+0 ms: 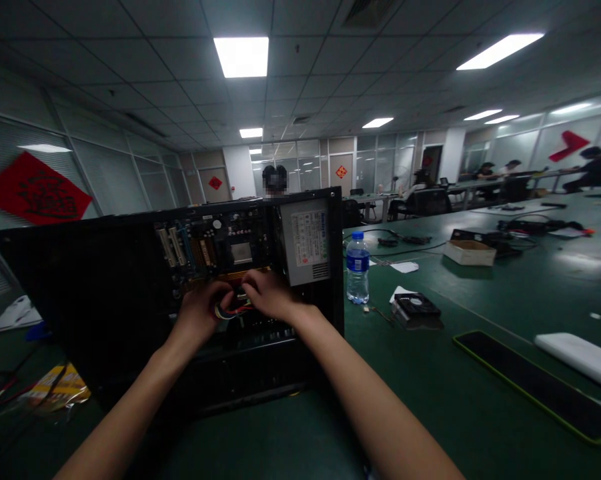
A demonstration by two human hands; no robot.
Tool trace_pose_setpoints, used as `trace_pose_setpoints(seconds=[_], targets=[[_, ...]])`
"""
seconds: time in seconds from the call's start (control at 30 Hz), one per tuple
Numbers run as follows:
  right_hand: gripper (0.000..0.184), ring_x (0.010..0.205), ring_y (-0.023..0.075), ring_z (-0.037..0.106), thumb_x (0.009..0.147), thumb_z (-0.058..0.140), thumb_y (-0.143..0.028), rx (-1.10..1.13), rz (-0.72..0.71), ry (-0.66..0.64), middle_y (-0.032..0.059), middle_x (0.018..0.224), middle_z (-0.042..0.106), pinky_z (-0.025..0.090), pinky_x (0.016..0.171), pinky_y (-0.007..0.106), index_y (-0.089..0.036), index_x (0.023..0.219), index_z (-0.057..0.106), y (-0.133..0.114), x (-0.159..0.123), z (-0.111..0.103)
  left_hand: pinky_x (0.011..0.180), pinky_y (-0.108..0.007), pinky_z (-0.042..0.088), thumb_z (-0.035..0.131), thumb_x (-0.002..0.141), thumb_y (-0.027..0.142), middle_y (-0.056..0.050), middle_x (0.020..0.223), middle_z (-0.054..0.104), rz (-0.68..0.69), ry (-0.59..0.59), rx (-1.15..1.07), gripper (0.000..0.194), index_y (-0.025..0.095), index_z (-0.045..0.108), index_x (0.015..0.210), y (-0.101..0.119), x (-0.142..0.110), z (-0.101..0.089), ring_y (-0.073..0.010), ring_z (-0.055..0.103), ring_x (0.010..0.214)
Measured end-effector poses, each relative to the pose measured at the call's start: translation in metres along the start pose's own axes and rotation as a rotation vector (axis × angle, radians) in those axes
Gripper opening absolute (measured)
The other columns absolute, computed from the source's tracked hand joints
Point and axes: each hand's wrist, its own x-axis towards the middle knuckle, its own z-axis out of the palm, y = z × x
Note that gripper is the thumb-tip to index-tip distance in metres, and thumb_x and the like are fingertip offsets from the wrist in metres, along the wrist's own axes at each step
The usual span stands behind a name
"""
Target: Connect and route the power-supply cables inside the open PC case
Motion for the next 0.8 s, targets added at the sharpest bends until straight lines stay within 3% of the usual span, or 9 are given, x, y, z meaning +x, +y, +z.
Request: trace_pose_setpoints(seconds=[0.13,0.27,0.43,0.53,0.63,0.8], targets=[[0.031,0.103,0.0191,0.059,0.081,0.061,-0.012,0.022,-0.186,-0.084,0.0074,0.111,0.065,0.043,0.085,0.031,-0.018,0.112,0.059,0.012,-0.003,0.006,0.084,-0.032,0.048,0.06,0.084,0.025,-0.006,0.103,0.068,0.065,-0.052,-0.072,0.019,0.02,0.062,0.103,0.011,-0.002,-0.001,-0.0204,0.063,0.096],[0.034,0.106,0.0207,0.057,0.076,0.064,-0.01,0.018,-0.221,-0.156,0.0082,0.115,0.063,0.043,0.089,0.032,-0.017,0.11,0.061,0.018,-0.004,0.009,0.084,-0.032,0.048,0.062,0.083,0.021,-0.005,0.105,0.063,0.146,-0.098,-0.11,0.021,0.021,0.06,0.105,0.018,-0.004,-0.002,-0.0197,0.06,0.098],[0.022,0.101,0.0208,0.061,0.079,0.064,-0.013,0.027,-0.227,-0.213,0.0072,0.108,0.067,0.042,0.084,0.029,-0.017,0.1,0.062,0.019,-0.003,0.009,0.079,-0.03,0.047,0.066,0.082,0.028,-0.004,0.099,0.06,0.165,-0.111,-0.113,0.018,0.02,0.059,0.097,0.024,-0.004,-0.004,-0.0185,0.058,0.092],[0.01,0.093,0.0193,0.06,0.083,0.063,-0.016,-0.086,-0.177,-0.212,0.006,0.099,0.067,0.04,0.077,0.027,-0.017,0.093,0.061,0.014,-0.003,0.006,0.08,-0.03,0.047,0.065,0.083,0.03,-0.005,0.101,0.061,0.166,-0.11,-0.103,0.018,0.02,0.059,0.098,0.02,-0.003,-0.002,-0.0191,0.059,0.093],[0.007,0.09,0.0185,0.056,0.084,0.061,-0.016,-0.245,-0.102,-0.121,0.0072,0.098,0.063,0.037,0.073,0.027,-0.016,0.091,0.057,0.006,-0.003,0.0,0.083,-0.032,0.048,0.062,0.083,0.026,-0.007,0.106,0.064,0.13,-0.108,-0.05,0.019,0.02,0.06,0.102,0.009,-0.002,0.002,-0.0209,0.06,0.098],[0.009,0.088,0.0174,0.052,0.084,0.06,-0.016,-0.321,-0.043,-0.05,0.0059,0.096,0.058,0.036,0.072,0.027,-0.017,0.089,0.052,-0.002,-0.001,-0.006,0.088,-0.033,0.047,0.048,0.09,0.021,-0.008,0.104,0.071,-0.095,-0.013,0.074,0.021,0.018,0.063,0.105,-0.001,0.001,0.005,-0.023,0.065,0.099]])
